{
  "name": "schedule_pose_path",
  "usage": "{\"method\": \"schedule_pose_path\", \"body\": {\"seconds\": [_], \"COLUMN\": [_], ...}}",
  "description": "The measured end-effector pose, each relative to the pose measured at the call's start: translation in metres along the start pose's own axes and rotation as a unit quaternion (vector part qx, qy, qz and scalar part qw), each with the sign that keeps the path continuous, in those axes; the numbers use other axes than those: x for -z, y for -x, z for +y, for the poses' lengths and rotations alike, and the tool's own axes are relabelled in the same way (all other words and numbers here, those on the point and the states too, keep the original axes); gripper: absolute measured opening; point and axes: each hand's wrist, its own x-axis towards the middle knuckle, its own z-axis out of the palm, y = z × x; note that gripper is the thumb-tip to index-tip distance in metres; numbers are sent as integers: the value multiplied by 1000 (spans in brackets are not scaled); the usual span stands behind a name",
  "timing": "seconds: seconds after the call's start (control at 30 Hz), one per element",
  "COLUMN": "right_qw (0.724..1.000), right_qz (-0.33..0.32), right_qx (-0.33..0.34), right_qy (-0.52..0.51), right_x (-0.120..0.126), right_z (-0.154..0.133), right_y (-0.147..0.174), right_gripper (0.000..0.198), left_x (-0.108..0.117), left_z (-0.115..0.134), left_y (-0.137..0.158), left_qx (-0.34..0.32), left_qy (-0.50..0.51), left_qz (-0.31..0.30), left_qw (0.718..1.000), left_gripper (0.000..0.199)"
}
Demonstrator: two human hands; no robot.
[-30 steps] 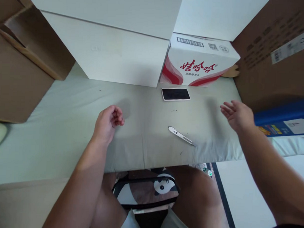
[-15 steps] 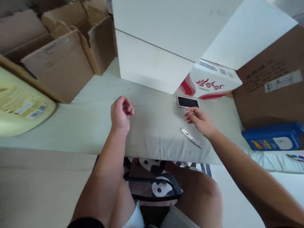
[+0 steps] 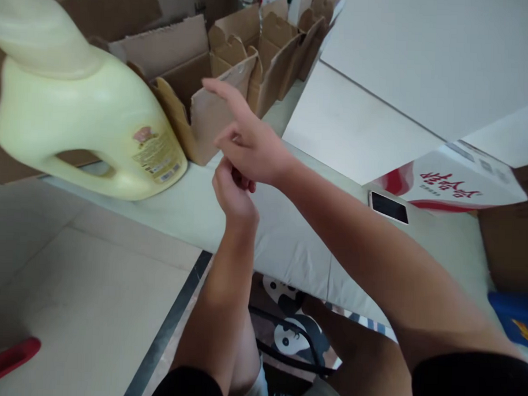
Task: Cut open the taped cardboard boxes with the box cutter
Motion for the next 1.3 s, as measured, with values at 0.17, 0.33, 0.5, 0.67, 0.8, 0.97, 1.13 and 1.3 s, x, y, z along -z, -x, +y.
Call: {"method": "schedule_pose_path", "body": {"seconds": [0.17,0.33,0.5,0.67,0.8,0.97,1.13,1.3], "right_qw": [986,974,969,952,932,875,842,842], "right_qz": [-32,38,127,226,320,457,500,468], "right_qx": [-76,-108,-127,-160,-137,-152,-177,-196], "right_qy": [148,197,171,128,106,46,-99,-183], "right_x": [-13,-8,6,33,50,45,24,4], "right_z": [-16,8,41,52,57,81,101,116], "right_y": [-38,-12,49,140,238,332,355,370], "right_gripper": [55,29,22,24,23,33,77,60], "left_x": [11,14,31,54,28,-17,-34,-33], "left_z": [7,11,10,0,-20,-54,-76,-95], "left_y": [-4,-2,-13,-29,-16,25,64,80], "left_qx": [-51,-209,-339,-313,-264,-91,-56,-109], "left_qy": [-96,-102,-163,-197,-152,-212,-222,-249], "left_qz": [35,107,146,-40,-4,-209,-302,-318], "left_qw": [994,967,915,928,953,950,926,908], "left_gripper": [43,31,24,29,31,57,63,44]}}
